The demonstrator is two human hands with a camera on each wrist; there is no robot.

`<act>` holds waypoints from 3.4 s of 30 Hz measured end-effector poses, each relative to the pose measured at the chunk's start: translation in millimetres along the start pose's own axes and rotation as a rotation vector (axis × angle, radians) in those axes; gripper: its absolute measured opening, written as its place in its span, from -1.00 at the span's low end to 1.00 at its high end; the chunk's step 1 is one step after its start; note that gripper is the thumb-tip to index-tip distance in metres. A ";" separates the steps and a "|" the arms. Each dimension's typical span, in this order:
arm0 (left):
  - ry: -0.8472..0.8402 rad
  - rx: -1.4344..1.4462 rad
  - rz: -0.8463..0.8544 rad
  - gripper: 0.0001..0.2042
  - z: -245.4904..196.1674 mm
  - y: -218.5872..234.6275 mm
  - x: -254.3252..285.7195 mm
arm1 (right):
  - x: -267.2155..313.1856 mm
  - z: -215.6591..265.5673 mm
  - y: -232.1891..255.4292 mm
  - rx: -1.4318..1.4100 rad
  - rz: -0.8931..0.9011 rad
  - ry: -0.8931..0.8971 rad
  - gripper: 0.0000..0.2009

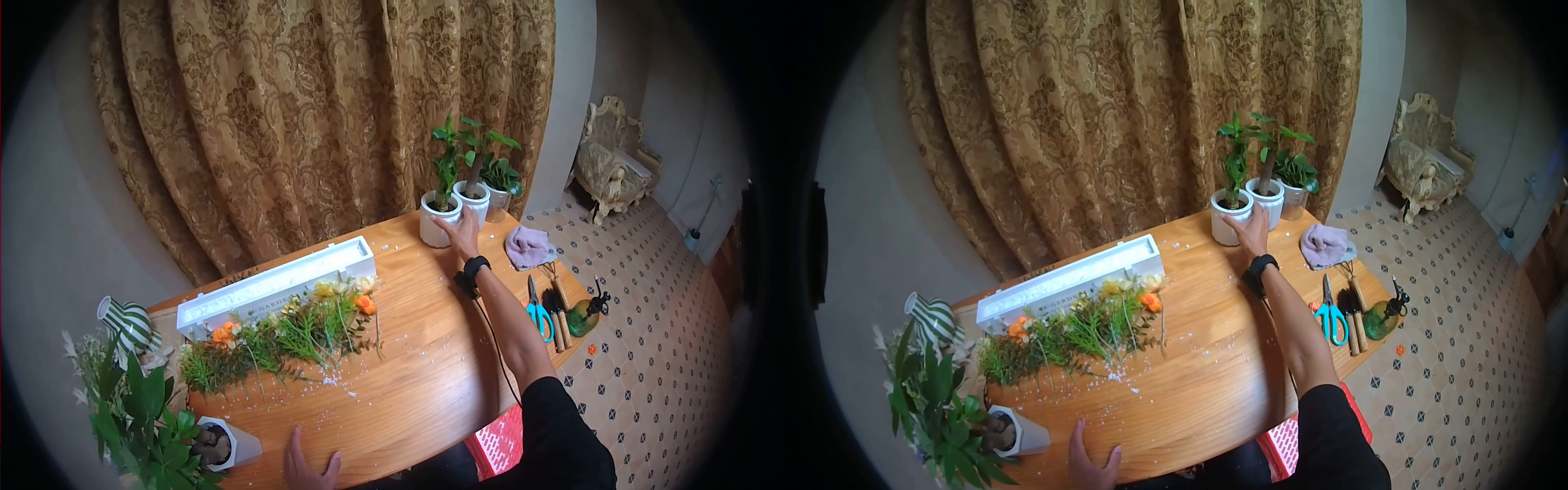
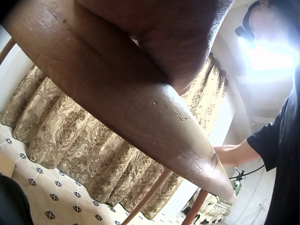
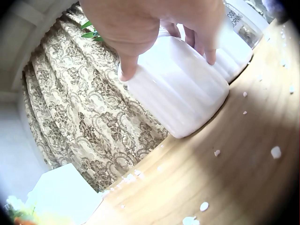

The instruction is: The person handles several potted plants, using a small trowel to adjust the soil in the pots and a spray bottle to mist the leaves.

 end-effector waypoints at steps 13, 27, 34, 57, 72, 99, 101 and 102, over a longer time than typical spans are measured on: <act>0.030 0.005 0.006 -0.19 0.3 3.0 3.1 | -3.8 -5.0 -1.8 -0.069 0.011 0.035 -0.24; -0.026 0.090 -0.092 -0.34 10.5 15.5 21.8 | 97.4 90.8 57.3 -0.297 0.152 0.091 -0.71; -0.241 -0.056 -0.008 -0.30 29.1 4.6 5.1 | 234.3 271.3 92.6 -0.447 0.891 0.431 -0.76; -0.206 0.038 0.005 -0.50 49.8 -0.8 20.0 | 407.6 392.6 -19.9 -0.846 1.304 0.266 0.08; -0.139 -0.035 0.085 -0.50 38.6 1.4 17.5 | 387.9 388.0 2.6 -0.855 1.205 0.230 0.00; -0.351 -0.033 -0.024 -0.63 -6.8 13.3 6.6 | 95.2 129.9 80.9 -0.242 0.299 0.099 -0.03; -0.334 -0.042 -0.025 -0.64 -7.5 14.2 5.7 | 89.6 115.3 76.1 -0.217 0.281 0.071 -0.03; -0.334 -0.061 -0.021 -0.63 -6.9 14.9 6.0 | 87.4 106.7 72.5 -0.190 0.266 0.044 -0.03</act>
Point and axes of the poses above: each hand's wrist, its own x-axis away from the middle knuckle, its own y-axis out of the back of the hand, z = x × y, the point moved 3 cm from there along -x, towards the middle knuckle, and after that the axes turned 7 degrees about x, right-handed, at the moved point
